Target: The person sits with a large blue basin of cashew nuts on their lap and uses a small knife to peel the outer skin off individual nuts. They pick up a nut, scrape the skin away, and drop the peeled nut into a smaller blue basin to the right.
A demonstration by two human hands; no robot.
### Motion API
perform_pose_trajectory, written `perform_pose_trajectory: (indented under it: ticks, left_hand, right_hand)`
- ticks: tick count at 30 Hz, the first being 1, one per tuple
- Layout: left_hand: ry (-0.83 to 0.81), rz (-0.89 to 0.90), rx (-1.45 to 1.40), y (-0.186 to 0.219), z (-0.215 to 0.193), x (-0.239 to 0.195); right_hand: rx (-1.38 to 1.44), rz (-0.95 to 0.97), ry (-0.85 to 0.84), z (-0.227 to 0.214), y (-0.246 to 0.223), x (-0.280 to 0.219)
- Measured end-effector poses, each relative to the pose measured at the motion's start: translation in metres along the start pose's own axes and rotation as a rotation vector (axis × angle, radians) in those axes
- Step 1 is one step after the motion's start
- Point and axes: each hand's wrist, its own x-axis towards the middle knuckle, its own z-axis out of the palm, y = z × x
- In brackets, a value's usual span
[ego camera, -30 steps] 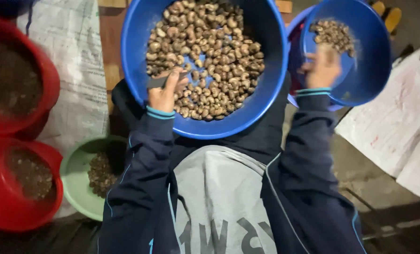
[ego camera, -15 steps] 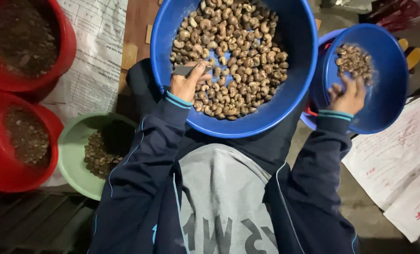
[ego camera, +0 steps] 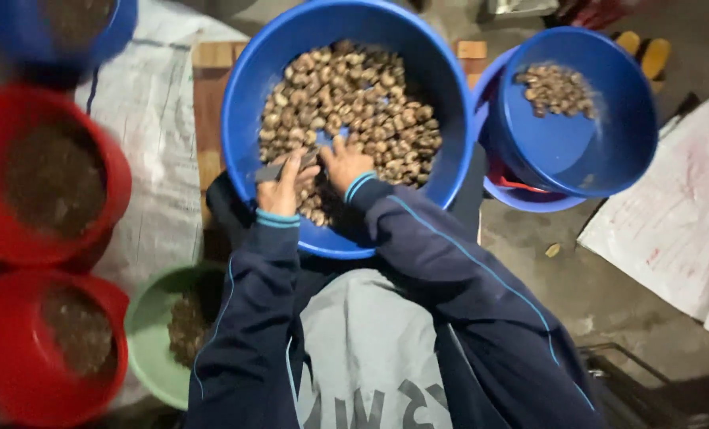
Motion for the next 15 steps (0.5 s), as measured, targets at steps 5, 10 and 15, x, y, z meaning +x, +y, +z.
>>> perform_pose_trajectory:
  ticks: [5,10,15]
  left_hand:
    - [-0.021,-0.008,-0.023,-0.006,0.002,0.003]
    - [0.013,0.038,0.008,0.002,0.004,0.000]
    - [0.032,0.110,0.176,0.015,0.008,-0.007]
  right_hand:
    - [0.138,-0.044,0.083,-0.020,0.008,-0.017]
    - [0.785,0.131,-0.023,-0.044,0.010,-0.017]
    - [1.968,0.283,-0.262,-0.081,0.008,-0.024]
